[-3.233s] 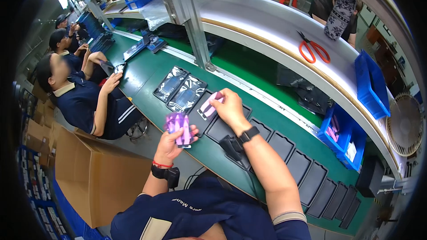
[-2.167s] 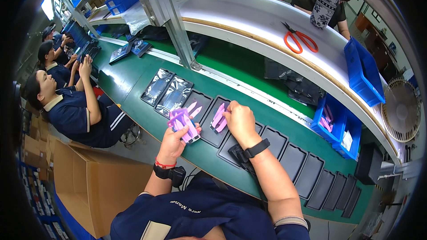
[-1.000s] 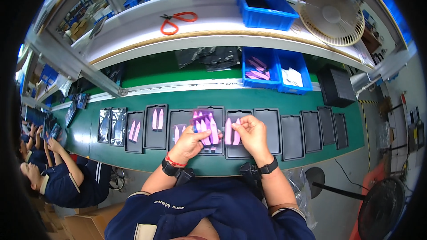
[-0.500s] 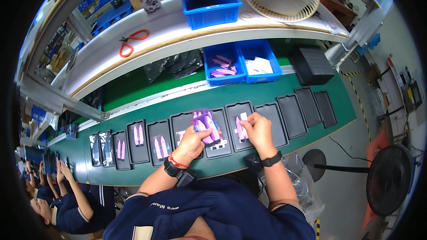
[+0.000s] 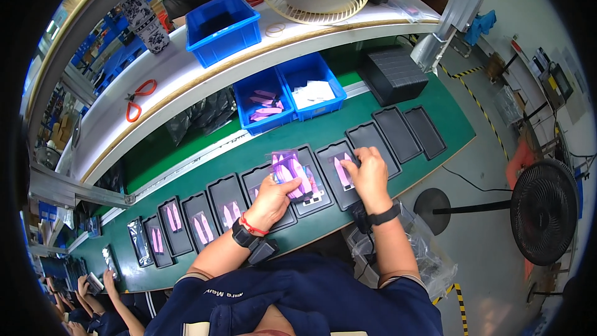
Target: The recorder is packing small electronic components into plastic trays and adding labels.
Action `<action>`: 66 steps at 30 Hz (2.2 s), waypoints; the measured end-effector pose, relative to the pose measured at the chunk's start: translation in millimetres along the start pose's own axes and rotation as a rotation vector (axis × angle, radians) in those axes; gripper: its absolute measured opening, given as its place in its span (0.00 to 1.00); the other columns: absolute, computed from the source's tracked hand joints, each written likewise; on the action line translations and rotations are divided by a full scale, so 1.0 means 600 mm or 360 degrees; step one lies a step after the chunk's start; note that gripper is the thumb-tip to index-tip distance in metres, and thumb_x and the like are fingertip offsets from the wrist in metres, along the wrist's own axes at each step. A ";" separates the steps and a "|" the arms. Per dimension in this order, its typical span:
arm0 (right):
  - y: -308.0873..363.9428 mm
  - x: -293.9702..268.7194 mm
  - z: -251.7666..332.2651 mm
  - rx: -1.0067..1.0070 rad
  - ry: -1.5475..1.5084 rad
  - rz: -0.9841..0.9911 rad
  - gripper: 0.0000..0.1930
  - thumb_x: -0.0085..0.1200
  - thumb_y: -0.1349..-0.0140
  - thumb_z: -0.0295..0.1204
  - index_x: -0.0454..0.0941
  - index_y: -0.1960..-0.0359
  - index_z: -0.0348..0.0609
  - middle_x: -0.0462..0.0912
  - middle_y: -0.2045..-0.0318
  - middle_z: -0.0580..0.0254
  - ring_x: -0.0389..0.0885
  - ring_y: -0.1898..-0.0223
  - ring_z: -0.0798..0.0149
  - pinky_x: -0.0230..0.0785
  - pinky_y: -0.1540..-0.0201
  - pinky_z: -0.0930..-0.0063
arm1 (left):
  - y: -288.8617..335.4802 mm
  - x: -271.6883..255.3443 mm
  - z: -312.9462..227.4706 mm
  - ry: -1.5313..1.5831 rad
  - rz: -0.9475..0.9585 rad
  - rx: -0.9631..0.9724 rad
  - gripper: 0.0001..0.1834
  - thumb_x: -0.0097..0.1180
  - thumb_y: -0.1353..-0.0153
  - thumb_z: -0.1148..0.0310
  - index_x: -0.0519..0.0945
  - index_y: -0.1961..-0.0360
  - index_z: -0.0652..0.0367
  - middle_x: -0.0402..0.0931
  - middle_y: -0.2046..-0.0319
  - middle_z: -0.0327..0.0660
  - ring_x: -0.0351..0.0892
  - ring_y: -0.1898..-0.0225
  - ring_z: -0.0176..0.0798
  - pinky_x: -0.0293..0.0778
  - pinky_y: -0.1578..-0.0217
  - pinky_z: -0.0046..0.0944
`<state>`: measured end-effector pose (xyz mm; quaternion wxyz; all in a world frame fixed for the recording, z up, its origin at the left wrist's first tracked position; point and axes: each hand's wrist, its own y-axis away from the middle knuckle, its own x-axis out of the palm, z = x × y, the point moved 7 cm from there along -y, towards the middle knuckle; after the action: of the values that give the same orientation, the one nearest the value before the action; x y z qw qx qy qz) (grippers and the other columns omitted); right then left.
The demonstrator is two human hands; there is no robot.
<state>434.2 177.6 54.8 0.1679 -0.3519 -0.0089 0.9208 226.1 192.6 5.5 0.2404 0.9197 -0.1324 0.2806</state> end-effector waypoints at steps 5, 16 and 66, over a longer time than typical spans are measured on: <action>0.042 0.030 0.038 -0.0096 -0.0563 0.0009 0.09 0.63 0.49 0.29 0.77 0.73 0.38 0.76 0.78 0.65 0.74 0.76 0.75 0.65 0.75 0.80 | -0.014 0.057 0.020 -0.0175 0.0124 0.0021 0.15 0.55 0.46 0.83 0.75 0.56 0.66 0.79 0.63 0.44 0.80 0.61 0.39 0.75 0.54 0.40; -0.016 -0.104 -0.001 -0.0290 0.0570 -0.0691 0.21 0.66 0.55 0.37 0.77 0.61 0.40 0.74 0.66 0.52 0.72 0.61 0.50 0.67 0.59 0.60 | -0.039 0.061 0.025 -0.0133 -0.0035 0.0026 0.12 0.57 0.47 0.84 0.77 0.59 0.65 0.80 0.63 0.42 0.80 0.64 0.36 0.76 0.59 0.36; -0.059 -0.176 -0.230 0.0127 0.0589 -0.0597 0.19 0.65 0.56 0.31 0.74 0.61 0.43 0.75 0.61 0.53 0.71 0.57 0.49 0.64 0.53 0.60 | 0.140 0.012 -0.038 -0.3323 0.0547 0.0730 0.47 0.59 0.57 0.35 0.62 0.36 0.43 0.42 0.35 0.62 0.38 0.33 0.69 0.39 0.45 0.78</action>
<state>608.5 163.9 24.0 0.3480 -0.4996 -0.0066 0.7933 189.4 132.1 57.3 -0.2115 0.6969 -0.3432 -0.5931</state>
